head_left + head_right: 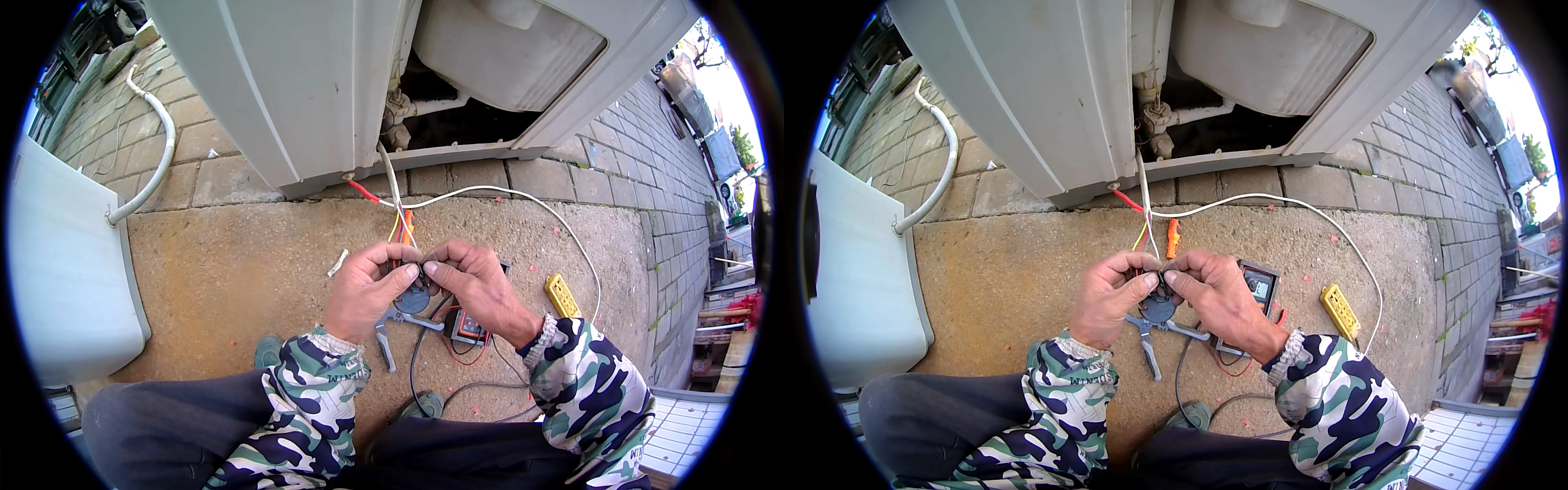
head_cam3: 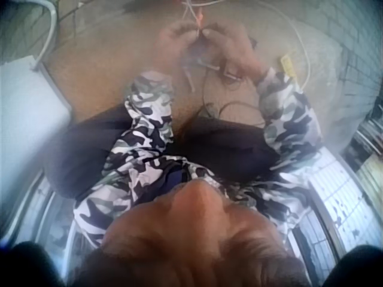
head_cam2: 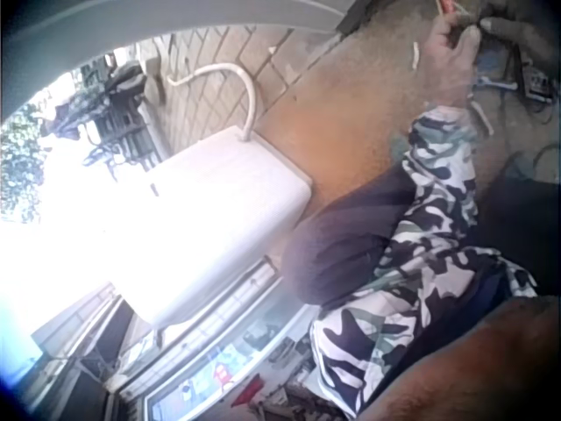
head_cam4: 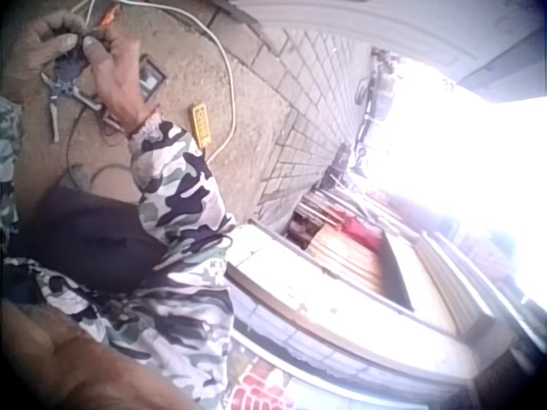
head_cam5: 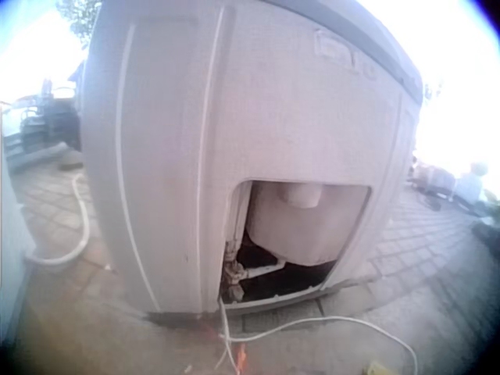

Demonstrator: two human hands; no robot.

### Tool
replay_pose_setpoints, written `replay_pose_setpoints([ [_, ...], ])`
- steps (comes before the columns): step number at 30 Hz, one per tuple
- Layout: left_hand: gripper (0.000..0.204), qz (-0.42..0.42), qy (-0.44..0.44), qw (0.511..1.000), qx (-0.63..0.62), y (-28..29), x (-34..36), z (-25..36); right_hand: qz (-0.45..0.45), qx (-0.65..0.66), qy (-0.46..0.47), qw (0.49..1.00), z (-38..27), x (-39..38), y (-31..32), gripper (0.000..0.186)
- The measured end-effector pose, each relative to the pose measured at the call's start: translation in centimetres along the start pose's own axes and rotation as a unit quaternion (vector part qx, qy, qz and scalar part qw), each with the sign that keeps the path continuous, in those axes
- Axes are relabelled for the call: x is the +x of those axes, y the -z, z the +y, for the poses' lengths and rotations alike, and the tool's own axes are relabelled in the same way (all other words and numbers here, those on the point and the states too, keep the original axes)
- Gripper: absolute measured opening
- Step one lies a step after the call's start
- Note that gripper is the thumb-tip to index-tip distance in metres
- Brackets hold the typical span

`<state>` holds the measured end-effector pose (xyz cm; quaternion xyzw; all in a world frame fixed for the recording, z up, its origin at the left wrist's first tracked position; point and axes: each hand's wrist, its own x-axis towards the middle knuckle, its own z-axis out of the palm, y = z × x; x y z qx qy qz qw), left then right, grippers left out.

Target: The person sits on the ground and uses a multimeter to test electrical continuity on wires connected to a washing machine. They strip the insulation from the wires using pliers and twist the exposed ends together to check for a circuit connection.

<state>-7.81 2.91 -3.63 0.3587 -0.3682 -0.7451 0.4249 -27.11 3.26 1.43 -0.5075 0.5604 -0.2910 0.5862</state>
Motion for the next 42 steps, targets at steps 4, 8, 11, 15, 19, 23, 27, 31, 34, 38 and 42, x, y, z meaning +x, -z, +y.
replay_pose_setpoints([
  [4, 0.027, 0.034, 0.016, 0.999, -0.004, 0.0, 0.4, -1.2, 0.004, 0.044, -0.009, 0.999, 0.3, 0.2, -0.2, 0.015],
  [8, 0.028, 0.021, 0.010, 0.999, -0.037, -0.4, 0.5, -1.3, 0.008, 0.059, -0.017, 0.998, 0.7, 0.2, -0.1, 0.014],
  [11, 0.026, 0.000, -0.004, 0.999, -0.053, -0.4, 0.5, -1.4, 0.007, 0.053, -0.068, 0.996, 0.7, 0.3, 0.0, 0.015],
  [15, 0.024, -0.046, -0.035, 0.998, -0.001, 0.0, 0.9, -2.6, -0.034, 0.007, -0.091, 0.995, 2.1, 0.9, 1.0, 0.015],
  [19, 0.032, -0.057, -0.069, 0.995, 0.053, 0.0, 0.7, -2.6, -0.021, 0.043, -0.102, 0.994, 2.5, 1.2, 0.8, 0.015],
  [23, 0.040, -0.054, -0.006, 0.997, 0.048, 0.2, 0.6, -2.7, -0.026, 0.152, -0.135, 0.979, 2.5, 1.0, 1.0, 0.014],
  [27, 0.041, -0.053, 0.014, 0.997, 0.055, 0.1, 0.6, -1.6, -0.044, 0.199, -0.133, 0.970, 2.0, 0.7, 1.7, 0.023],
  [31, 0.039, -0.067, 0.001, 0.996, 0.057, 0.4, 0.7, -1.5, -0.061, 0.103, -0.049, 0.992, 1.6, 0.4, 1.9, 0.036],
  [34, 0.039, -0.055, 0.007, 0.998, 0.020, 0.4, 0.2, -0.6, -0.017, -0.006, 0.023, 1.000, 1.3, 0.5, 0.5, 0.037],
  [38, 0.034, -0.062, 0.000, 0.998, 0.031, 0.9, 0.4, -0.7, 0.064, -0.174, 0.101, 0.978, 0.9, -0.4, -0.8, 0.028],
  [42, 0.032, -0.052, -0.016, 0.998, 0.031, 0.6, 0.7, -0.8, 0.112, -0.225, 0.160, 0.954, 1.4, -0.8, -1.1, 0.021],
])
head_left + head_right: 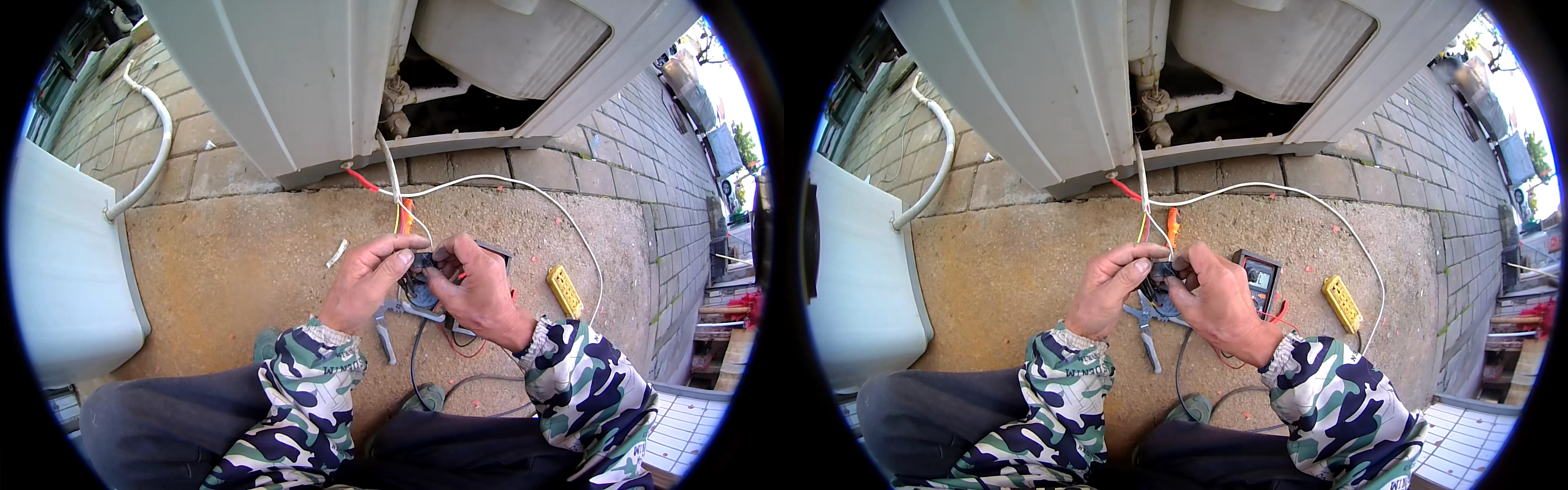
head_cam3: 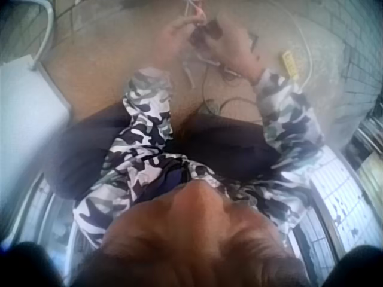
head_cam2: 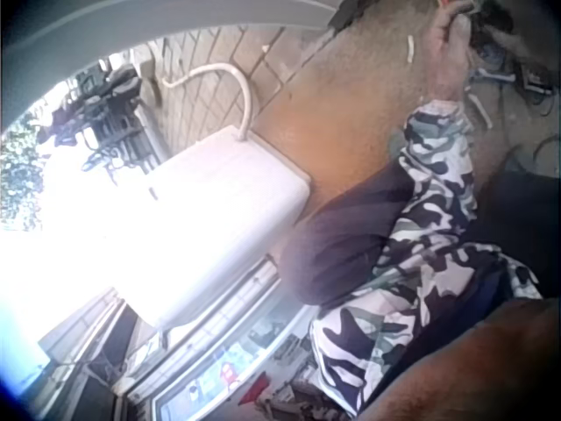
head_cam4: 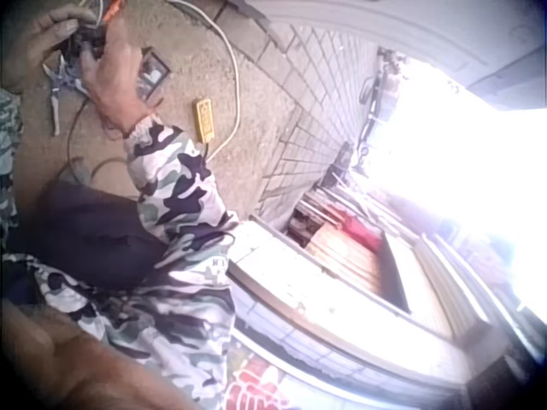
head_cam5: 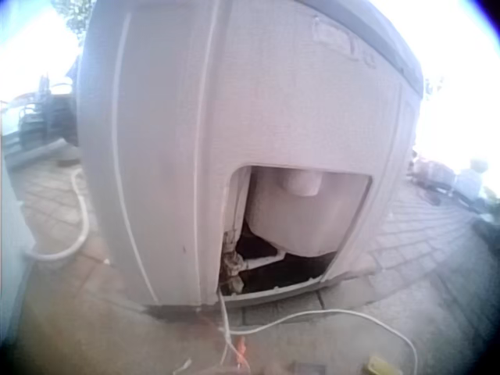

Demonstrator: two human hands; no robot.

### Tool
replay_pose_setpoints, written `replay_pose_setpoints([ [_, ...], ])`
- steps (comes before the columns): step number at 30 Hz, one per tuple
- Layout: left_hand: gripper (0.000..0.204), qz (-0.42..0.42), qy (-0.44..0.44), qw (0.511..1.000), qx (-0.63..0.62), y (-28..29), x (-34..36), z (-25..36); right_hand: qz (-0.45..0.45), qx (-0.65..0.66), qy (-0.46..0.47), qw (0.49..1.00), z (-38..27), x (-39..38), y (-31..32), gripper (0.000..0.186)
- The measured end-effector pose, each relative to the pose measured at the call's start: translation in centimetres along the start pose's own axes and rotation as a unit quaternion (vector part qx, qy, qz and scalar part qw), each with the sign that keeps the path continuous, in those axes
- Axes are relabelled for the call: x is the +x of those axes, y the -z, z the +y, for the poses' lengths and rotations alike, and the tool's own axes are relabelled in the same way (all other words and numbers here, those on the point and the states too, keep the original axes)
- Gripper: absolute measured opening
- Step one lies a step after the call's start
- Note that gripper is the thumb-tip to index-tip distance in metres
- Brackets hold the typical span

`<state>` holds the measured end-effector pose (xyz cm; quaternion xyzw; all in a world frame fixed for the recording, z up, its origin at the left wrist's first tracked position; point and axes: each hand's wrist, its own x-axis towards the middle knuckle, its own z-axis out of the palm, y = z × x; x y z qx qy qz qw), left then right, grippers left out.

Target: The person sits on the ground and uses a multimeter to test electrical continuity on wires connected to a washing machine. They strip the insulation from the wires using pliers and twist the exposed ends together to check for a circuit connection.

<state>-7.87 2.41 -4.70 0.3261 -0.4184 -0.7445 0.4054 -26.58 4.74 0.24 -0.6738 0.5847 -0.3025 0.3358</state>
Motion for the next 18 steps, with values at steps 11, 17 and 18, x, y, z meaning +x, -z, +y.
replay_pose_setpoints([
  [11, 0.037, 0.028, 0.011, 0.999, -0.012, -0.7, 0.1, 0.2, 0.034, -0.001, 0.024, 0.999, -0.2, 0.2, 0.0, 0.014],
  [17, 0.032, -0.035, 0.035, 0.999, -0.003, 0.0, 0.0, -0.1, -0.006, 0.164, -0.070, 0.984, -1.2, 0.0, 0.1, 0.011],
  [18, 0.030, -0.039, 0.024, 0.999, -0.001, 0.6, -0.1, -0.6, -0.019, 0.229, -0.111, 0.967, -1.5, 0.1, 0.0, 0.010],
])
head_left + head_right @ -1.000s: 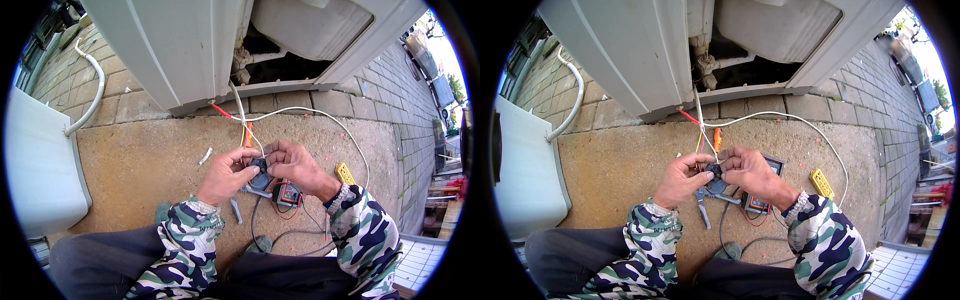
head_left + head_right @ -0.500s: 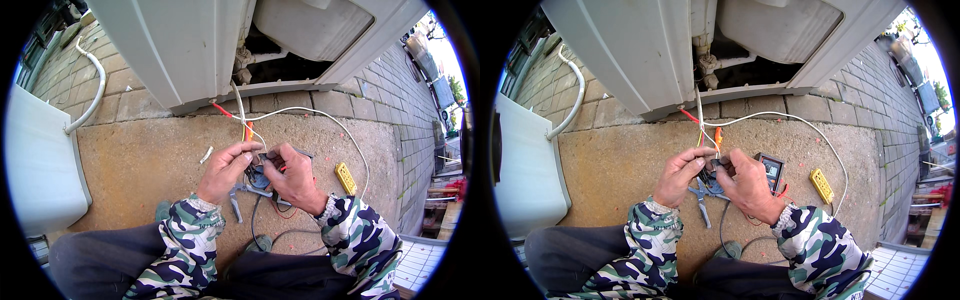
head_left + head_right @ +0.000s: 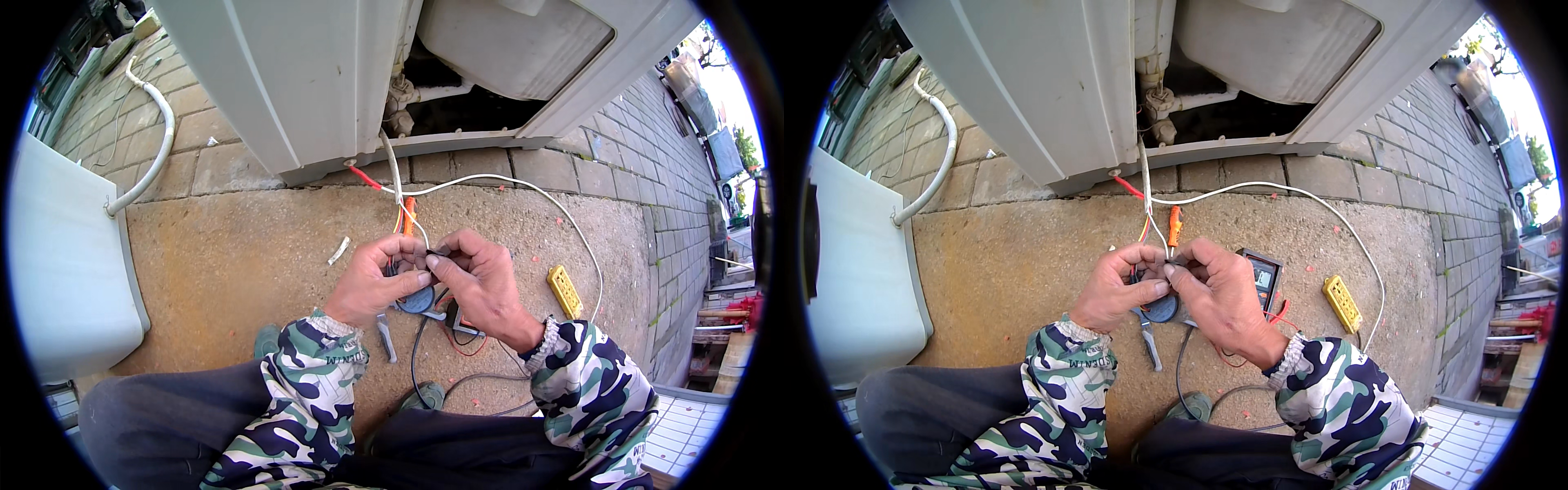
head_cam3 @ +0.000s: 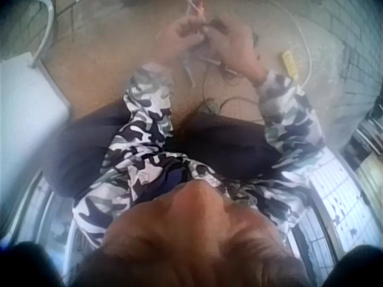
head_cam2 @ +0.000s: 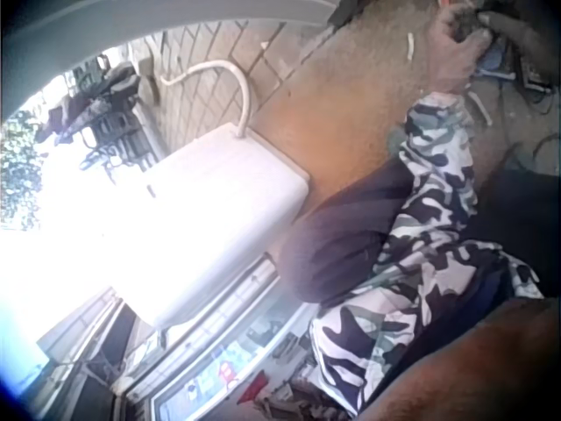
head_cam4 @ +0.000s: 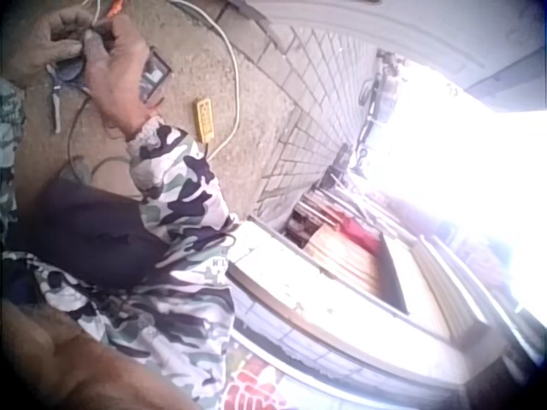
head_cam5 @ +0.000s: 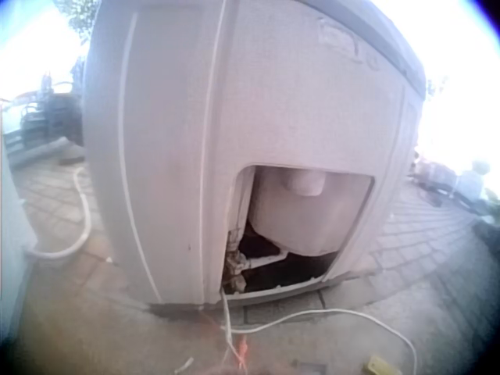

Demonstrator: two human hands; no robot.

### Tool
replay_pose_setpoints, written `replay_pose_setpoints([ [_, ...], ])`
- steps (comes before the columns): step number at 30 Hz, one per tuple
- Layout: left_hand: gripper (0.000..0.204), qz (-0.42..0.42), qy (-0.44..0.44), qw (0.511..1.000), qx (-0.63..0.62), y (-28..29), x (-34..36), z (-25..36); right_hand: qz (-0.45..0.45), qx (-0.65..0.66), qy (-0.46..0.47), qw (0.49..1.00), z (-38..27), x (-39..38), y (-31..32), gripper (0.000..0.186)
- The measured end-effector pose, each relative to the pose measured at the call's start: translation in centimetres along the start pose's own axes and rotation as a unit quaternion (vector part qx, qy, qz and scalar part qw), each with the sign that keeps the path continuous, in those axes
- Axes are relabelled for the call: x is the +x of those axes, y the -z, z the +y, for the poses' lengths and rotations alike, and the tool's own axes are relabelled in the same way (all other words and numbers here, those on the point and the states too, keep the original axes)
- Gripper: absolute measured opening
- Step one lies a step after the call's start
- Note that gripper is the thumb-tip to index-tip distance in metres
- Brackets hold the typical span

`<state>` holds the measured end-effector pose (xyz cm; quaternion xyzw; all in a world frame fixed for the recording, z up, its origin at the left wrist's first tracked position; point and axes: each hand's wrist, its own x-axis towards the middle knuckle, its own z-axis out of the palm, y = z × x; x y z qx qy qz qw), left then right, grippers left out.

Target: The person sits on the ground and uses a multimeter to test electrical continuity on wires connected to a washing machine. They strip the insulation from the wires using pliers and twist the exposed ends together to check for a circuit connection.

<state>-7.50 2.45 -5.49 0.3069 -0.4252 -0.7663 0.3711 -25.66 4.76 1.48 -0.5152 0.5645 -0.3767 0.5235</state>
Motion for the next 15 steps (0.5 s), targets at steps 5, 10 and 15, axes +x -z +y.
replay_pose_setpoints([
  [5, 0.023, 0.006, 0.011, 0.999, -0.033, -0.1, 0.3, -0.7, -0.024, 0.031, -0.050, 0.998, -0.1, 0.5, 0.6, 0.010],
  [10, 0.024, 0.030, -0.008, 0.997, -0.077, -0.7, 0.4, -1.0, -0.003, 0.030, -0.106, 0.994, -0.8, 0.9, 0.8, 0.013],
  [15, 0.023, -0.005, -0.016, 0.995, -0.094, -0.3, 0.2, -1.3, -0.017, 0.092, -0.174, 0.980, -0.4, 1.3, 1.3, 0.012],
])
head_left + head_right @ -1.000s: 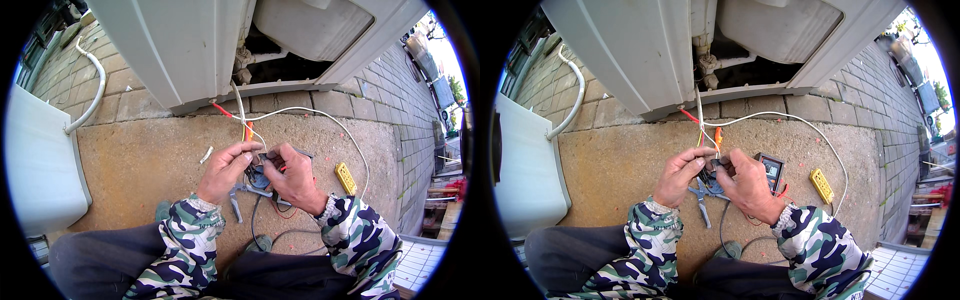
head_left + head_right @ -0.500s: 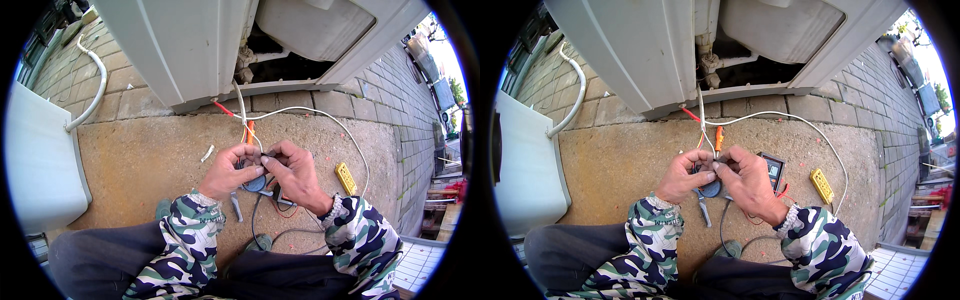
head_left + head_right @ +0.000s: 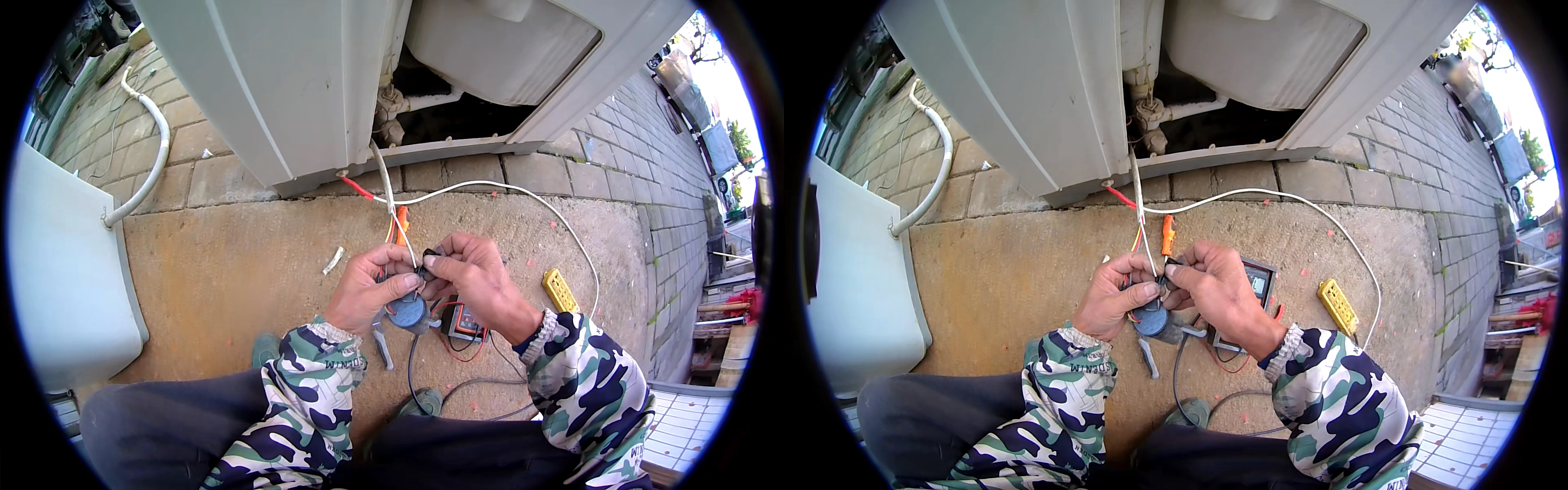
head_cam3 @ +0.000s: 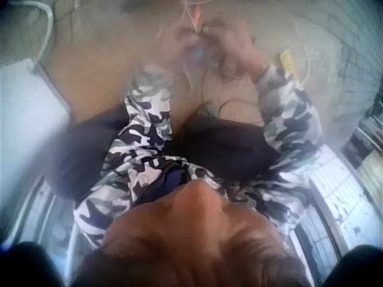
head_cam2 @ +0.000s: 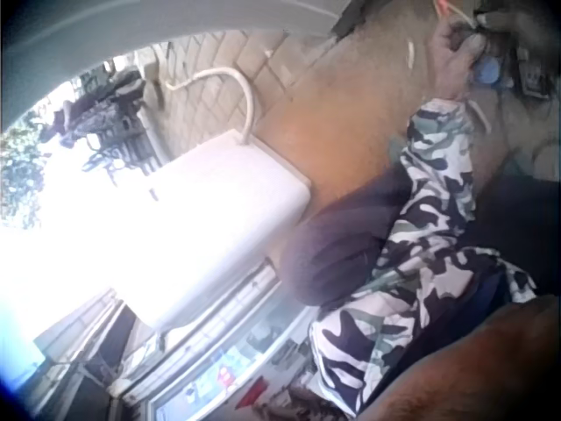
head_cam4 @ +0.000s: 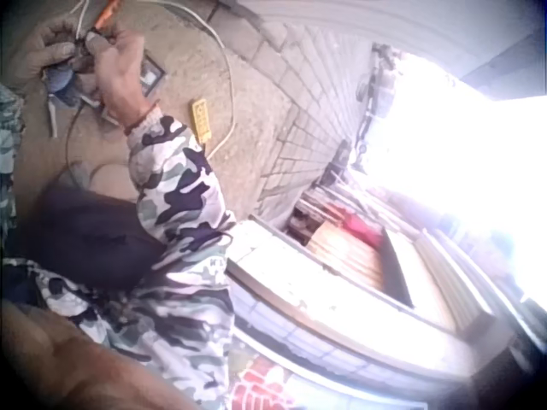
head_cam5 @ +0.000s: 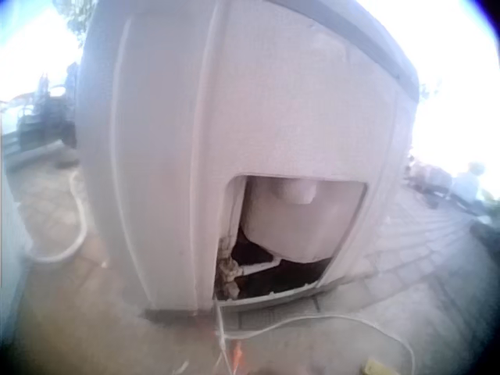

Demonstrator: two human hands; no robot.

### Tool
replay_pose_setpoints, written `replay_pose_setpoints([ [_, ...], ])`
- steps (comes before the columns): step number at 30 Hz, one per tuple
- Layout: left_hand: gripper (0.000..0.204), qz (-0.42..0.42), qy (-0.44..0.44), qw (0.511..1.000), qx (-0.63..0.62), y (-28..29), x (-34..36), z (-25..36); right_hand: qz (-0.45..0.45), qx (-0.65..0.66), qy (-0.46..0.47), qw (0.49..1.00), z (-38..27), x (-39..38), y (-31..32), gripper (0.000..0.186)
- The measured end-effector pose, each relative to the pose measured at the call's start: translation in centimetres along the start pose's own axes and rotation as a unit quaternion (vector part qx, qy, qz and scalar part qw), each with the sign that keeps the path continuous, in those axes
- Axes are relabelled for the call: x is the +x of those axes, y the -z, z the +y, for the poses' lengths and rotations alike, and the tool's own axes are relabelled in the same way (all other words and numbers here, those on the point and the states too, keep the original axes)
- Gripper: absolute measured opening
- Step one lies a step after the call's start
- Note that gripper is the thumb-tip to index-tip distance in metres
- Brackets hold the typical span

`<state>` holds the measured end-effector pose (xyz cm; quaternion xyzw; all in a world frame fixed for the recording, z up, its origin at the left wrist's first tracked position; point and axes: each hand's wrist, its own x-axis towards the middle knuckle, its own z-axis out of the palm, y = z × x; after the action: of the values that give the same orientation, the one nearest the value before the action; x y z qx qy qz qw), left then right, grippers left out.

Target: The person sits on the ground and uses a multimeter to test electrical continuity on wires connected to a washing machine. They strip the insulation from the wires using pliers and twist the exposed ends together to check for a circuit connection.

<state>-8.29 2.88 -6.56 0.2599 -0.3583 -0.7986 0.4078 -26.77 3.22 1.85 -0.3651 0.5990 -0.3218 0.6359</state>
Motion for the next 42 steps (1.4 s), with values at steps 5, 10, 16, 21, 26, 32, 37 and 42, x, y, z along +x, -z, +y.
replay_pose_setpoints([
  [5, 0.031, -0.041, 0.023, 0.997, -0.054, 0.2, -0.1, -0.2, -0.046, 0.017, -0.034, 0.998, 0.3, 0.6, 1.2, 0.013],
  [10, 0.031, -0.044, 0.051, 0.997, -0.038, -0.6, -0.1, 0.2, -0.044, -0.006, -0.061, 0.997, 0.8, 1.1, 1.9, 0.020],
  [16, 0.020, 0.034, 0.012, 0.999, 0.010, -0.2, -0.1, 0.2, -0.008, -0.164, 0.099, 0.981, -0.5, 0.0, 2.2, 0.025],
  [21, 0.015, 0.080, 0.011, 0.996, 0.047, -1.4, 0.1, 1.1, -0.066, -0.306, 0.212, 0.926, -0.1, -0.8, 0.4, 0.023],
  [26, 0.012, 0.068, -0.008, 0.981, 0.180, -0.7, 0.2, 0.7, -0.040, -0.399, 0.195, 0.895, 0.3, -0.5, 1.1, 0.020],
  [32, 0.017, -0.036, 0.015, 0.997, -0.068, -1.4, 0.0, 1.6, 0.048, -0.446, 0.352, 0.822, 0.0, -0.9, 0.4, 0.020],
  [37, 0.016, 0.014, 0.024, 0.997, -0.068, -1.5, -0.2, 1.7, 0.047, -0.486, 0.471, 0.735, 0.5, -0.9, 0.3, 0.021],
  [42, 0.016, 0.037, 0.017, 0.997, -0.062, -1.4, -0.1, 1.6, 0.055, -0.369, 0.361, 0.854, 0.9, -0.7, 0.5, 0.021],
])
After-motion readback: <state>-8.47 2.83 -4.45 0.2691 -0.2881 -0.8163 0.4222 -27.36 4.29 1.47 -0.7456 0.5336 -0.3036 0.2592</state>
